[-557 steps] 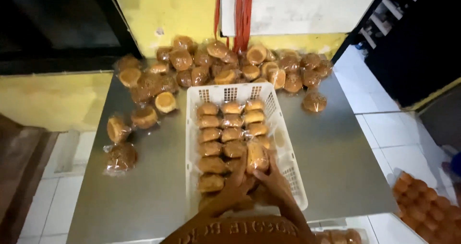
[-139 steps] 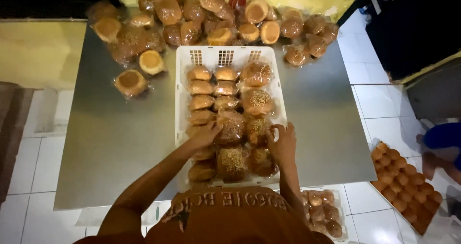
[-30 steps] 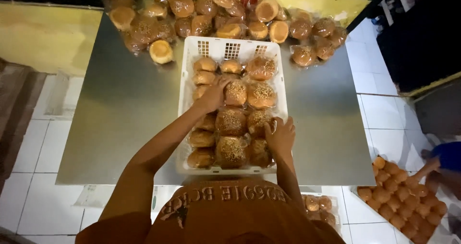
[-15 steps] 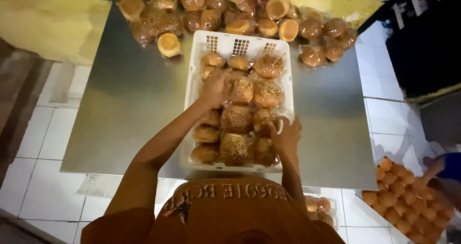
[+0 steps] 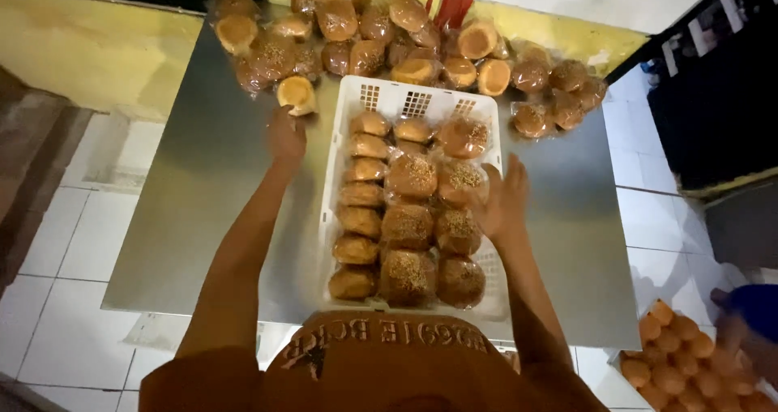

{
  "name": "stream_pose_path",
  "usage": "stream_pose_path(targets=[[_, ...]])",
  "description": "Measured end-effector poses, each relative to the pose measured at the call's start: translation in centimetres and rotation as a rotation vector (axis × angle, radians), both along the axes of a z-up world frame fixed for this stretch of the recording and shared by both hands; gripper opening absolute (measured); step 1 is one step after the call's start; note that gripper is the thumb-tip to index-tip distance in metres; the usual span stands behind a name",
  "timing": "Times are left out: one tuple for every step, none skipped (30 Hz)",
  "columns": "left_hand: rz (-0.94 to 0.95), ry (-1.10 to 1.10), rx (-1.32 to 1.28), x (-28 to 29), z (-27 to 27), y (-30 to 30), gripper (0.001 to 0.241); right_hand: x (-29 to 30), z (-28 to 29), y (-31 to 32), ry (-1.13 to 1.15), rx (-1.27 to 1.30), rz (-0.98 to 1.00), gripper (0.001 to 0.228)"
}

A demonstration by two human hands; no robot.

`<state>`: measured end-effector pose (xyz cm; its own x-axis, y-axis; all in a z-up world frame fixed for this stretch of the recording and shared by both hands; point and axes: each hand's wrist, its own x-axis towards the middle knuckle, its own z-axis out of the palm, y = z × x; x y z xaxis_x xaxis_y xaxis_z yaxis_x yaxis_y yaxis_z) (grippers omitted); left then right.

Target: The person arranges individually wrapped buns into a plastic crate.

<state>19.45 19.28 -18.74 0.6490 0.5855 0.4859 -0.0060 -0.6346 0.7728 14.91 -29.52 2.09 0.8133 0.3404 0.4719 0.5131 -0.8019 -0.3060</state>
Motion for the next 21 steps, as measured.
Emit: stream_pose_path(targets=[[-0.002,0.116,0.081,1.0,-2.6,1.3,0.043,1.0,0.5,0.9,0.029,-0.042,0.059,0.058],[-0.005,0.232,0.165,2.2,-5.1,2.8,0.051,2.0,0.9,1.8,0.057,-0.079,0.115,0.060],[-0.005,0.232,0.169,2.9,-5.7,2.9,0.051,2.8,0.5,2.3,0.057,-0.076,0.115,0.060],[-0.001,0.348,0.218,3.8,-6.1,3.3,0.056,3.8,0.0,3.0,0.056,-0.138,0.165,0.057],[0.005,0.464,0.268,4.6,-6.5,3.6,0.060,4.8,-0.4,3.7,0.055,-0.199,0.216,0.054],[0.003,0.460,0.270,5.1,-6.1,3.6,0.060,5.5,-1.0,4.0,0.052,-0.198,0.213,0.054],[0.007,0.561,0.314,5.7,-5.6,3.5,0.065,6.2,-1.6,4.2,0.081,-0.198,0.260,0.059],[0.012,0.663,0.357,6.0,-5.3,3.4,0.071,6.8,-2.2,4.4,0.112,-0.199,0.309,0.065],[0.010,0.661,0.357,6.0,-4.7,3.4,0.071,7.0,-2.5,4.6,0.111,-0.200,0.307,0.065],[-0.010,0.681,0.412,6.0,-4.1,3.4,0.073,7.1,-2.9,4.8,0.165,-0.185,0.318,0.061],[-0.031,0.699,0.468,6.0,-3.5,3.4,0.075,7.3,-3.3,5.0,0.219,-0.170,0.330,0.058],[-0.036,0.694,0.476,6.5,-4.4,3.9,0.075,7.6,-3.7,5.1,0.216,-0.164,0.322,0.058],[-0.061,0.663,0.532,7.1,-5.2,4.3,0.071,8.0,-4.1,5.1,0.217,-0.183,0.341,0.051],[-0.087,0.628,0.591,7.9,-5.9,4.7,0.068,8.4,-4.4,5.1,0.217,-0.200,0.357,0.045],[-0.093,0.620,0.602,8.7,-5.9,5.5,0.068,8.8,-4.5,5.3,0.211,-0.192,0.347,0.045],[-0.101,0.656,0.641,9.1,-6.2,5.8,0.068,8.8,-4.7,5.2,0.210,-0.184,0.335,0.042],[-0.109,0.690,0.680,9.4,-6.6,6.1,0.068,8.8,-5.0,5.0,0.209,-0.176,0.323,0.039],[-0.120,0.693,0.682,9.0,-5.9,5.4,0.068,8.7,-5.5,4.7,0.216,-0.175,0.314,0.039],[-0.100,0.758,0.649,8.6,-5.1,4.8,0.071,8.6,-6.1,4.4,0.182,-0.083,0.305,0.043],[-0.072,0.820,0.615,8.3,-4.1,4.4,0.075,8.8,-6.5,4.3,0.143,0.009,0.300,0.046],[-0.076,0.820,0.616,8.0,-2.6,3.6,0.075,8.8,-6.4,4.1,0.144,0.010,0.296,0.046]])
